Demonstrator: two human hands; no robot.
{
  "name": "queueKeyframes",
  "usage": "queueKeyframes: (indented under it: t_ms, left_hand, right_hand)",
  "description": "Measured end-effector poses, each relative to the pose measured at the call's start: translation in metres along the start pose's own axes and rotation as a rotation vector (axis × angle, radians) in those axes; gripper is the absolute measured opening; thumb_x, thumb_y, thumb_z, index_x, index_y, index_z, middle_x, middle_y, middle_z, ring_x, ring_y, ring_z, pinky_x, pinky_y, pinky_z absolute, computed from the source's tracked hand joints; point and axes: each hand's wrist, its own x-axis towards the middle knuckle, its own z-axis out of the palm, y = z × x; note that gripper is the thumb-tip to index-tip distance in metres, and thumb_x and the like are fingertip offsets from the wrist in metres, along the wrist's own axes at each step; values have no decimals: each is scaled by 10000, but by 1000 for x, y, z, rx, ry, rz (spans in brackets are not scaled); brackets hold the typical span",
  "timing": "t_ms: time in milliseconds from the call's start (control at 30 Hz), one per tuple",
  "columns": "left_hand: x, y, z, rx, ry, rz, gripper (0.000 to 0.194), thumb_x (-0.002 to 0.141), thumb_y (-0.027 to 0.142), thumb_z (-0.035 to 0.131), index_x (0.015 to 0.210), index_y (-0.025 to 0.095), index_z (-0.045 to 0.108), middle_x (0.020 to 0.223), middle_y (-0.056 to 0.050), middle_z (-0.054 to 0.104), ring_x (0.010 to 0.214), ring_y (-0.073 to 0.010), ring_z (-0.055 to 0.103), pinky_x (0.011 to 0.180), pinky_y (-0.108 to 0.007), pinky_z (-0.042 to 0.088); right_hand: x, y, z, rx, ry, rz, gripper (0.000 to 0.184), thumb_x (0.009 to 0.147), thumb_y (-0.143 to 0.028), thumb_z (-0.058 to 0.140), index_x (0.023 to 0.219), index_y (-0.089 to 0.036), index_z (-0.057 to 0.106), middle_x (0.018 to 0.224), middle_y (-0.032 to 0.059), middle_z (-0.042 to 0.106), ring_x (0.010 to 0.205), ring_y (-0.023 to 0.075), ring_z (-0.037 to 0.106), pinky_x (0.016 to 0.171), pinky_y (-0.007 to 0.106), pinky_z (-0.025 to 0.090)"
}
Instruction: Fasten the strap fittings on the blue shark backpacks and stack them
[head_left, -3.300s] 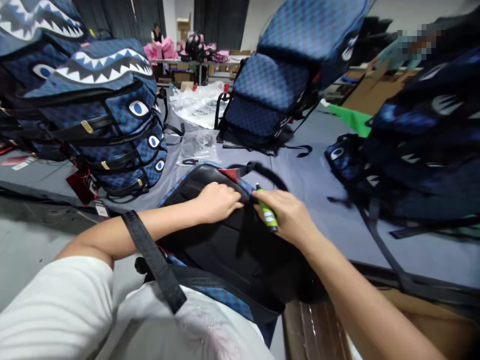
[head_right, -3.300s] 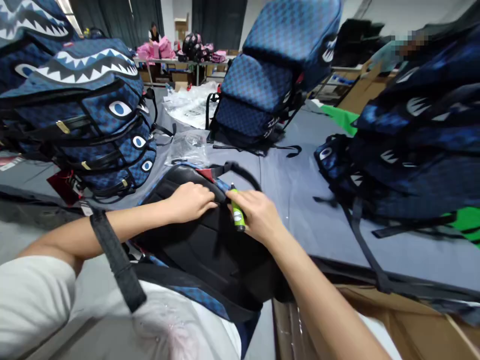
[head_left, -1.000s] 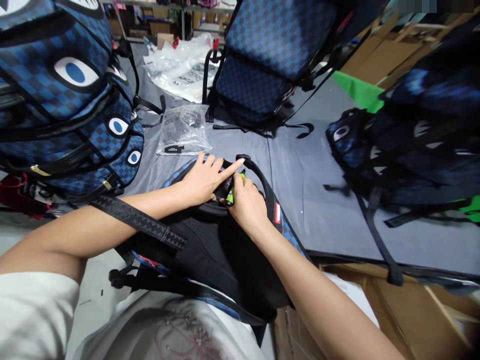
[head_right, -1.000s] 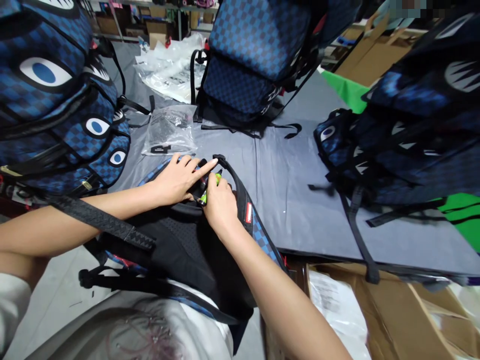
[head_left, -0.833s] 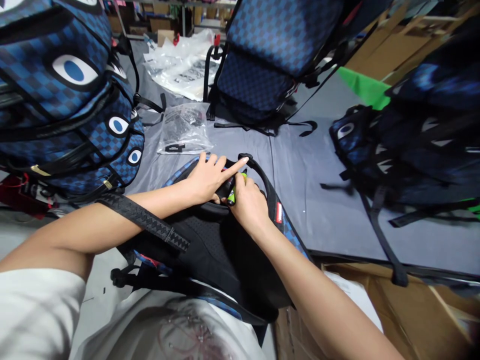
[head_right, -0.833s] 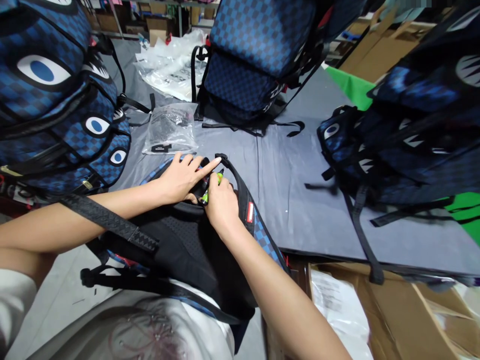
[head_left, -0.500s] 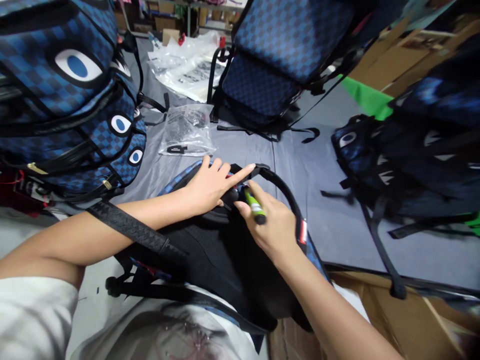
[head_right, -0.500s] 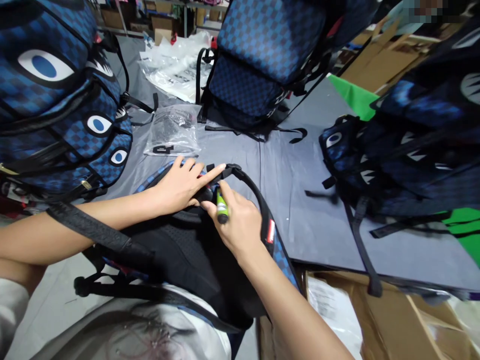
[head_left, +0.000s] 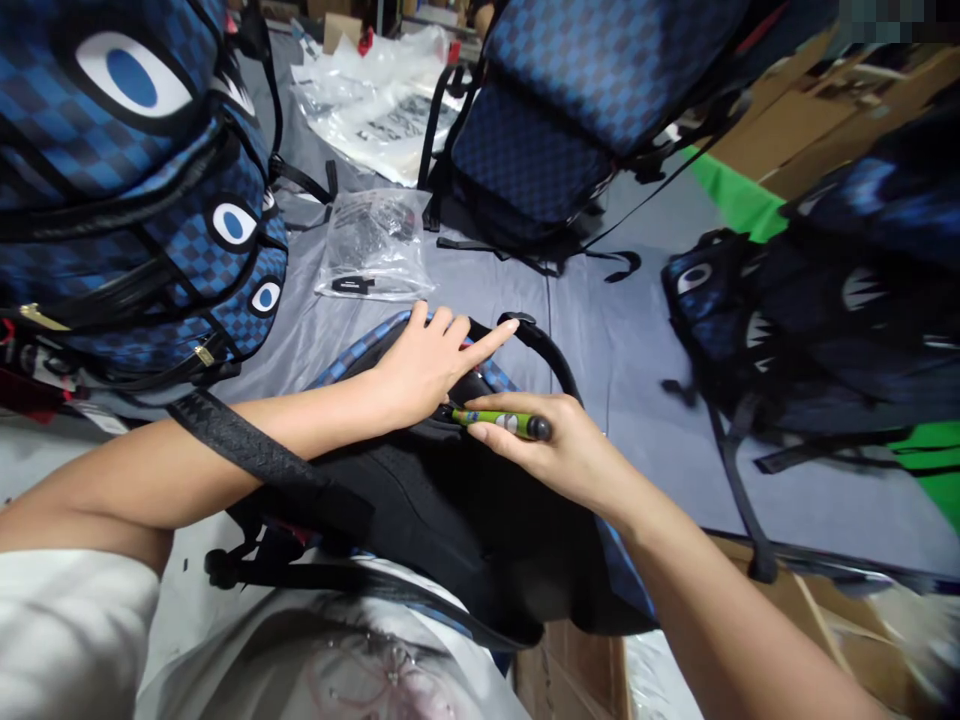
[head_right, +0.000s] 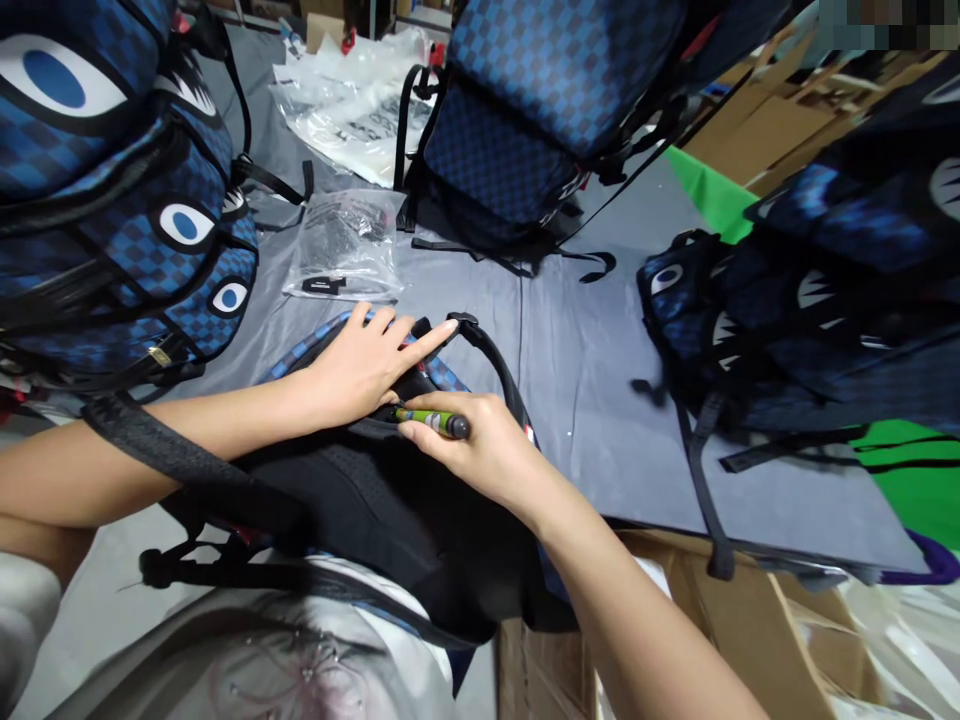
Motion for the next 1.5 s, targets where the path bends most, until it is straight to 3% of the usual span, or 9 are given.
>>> queueKeyframes:
  t_ms: [133,333,600,900,1133,1500]
  left_hand:
    - [0,2,-1,-17,4,-28,943,867,338,665,1594,211,78,1380,-172,524,1200,-338,494,1060,-494,317]
    - [-1,6,-4,-1,-43,-145,883,888,338,638,1589,163,130,1509,-214,394,1317,-371,416,1086,-514,309]
    - [-2,5,-3,31,-37,-144,780,932,292,526,1590,161,127,1408,-175,481,1246,-322,454,1081,-477,314]
    - [-2,4,-2,50,-20,-132,776,934,302,543,1585,147,150,1340,-169,517,1206,-323,472,1062,-470,327]
    - [-1,4,1,31,-19,-139,770,941,335,548,1583,157,162,1352,-169,513,1218,-319,467,1078,-466,315]
    - [-1,4,2,32,-13,-140,798,928,381,573,1579,150,174,1349,-174,517,1221,-327,471,1083,-473,312]
  right_hand:
    - [-1,2,1,-104,12,-68,188,865,-222,653,1026,-203,748,949,52,783,832,208,739,800,324,577]
    - [-1,3,5,-106,-2,-127,212,871,-189,646,1068,-204,723,1009,50,773,903,210,730,847,341,576]
    - [0,-2,4,-150,-49,-164,255,886,-144,611,1113,-201,713,1041,68,769,931,217,724,845,345,575]
    - [6,-3,1,-232,-133,-206,304,857,-98,599,1115,-212,713,1068,63,772,947,228,733,865,355,579]
    - [10,-3,2,-175,-129,-280,317,874,-79,547,1095,-222,724,1108,51,768,1001,206,737,897,320,578]
    - [11,-1,3,-178,-131,-247,353,849,-67,561,1114,-231,728,1111,33,769,1005,208,739,910,319,581]
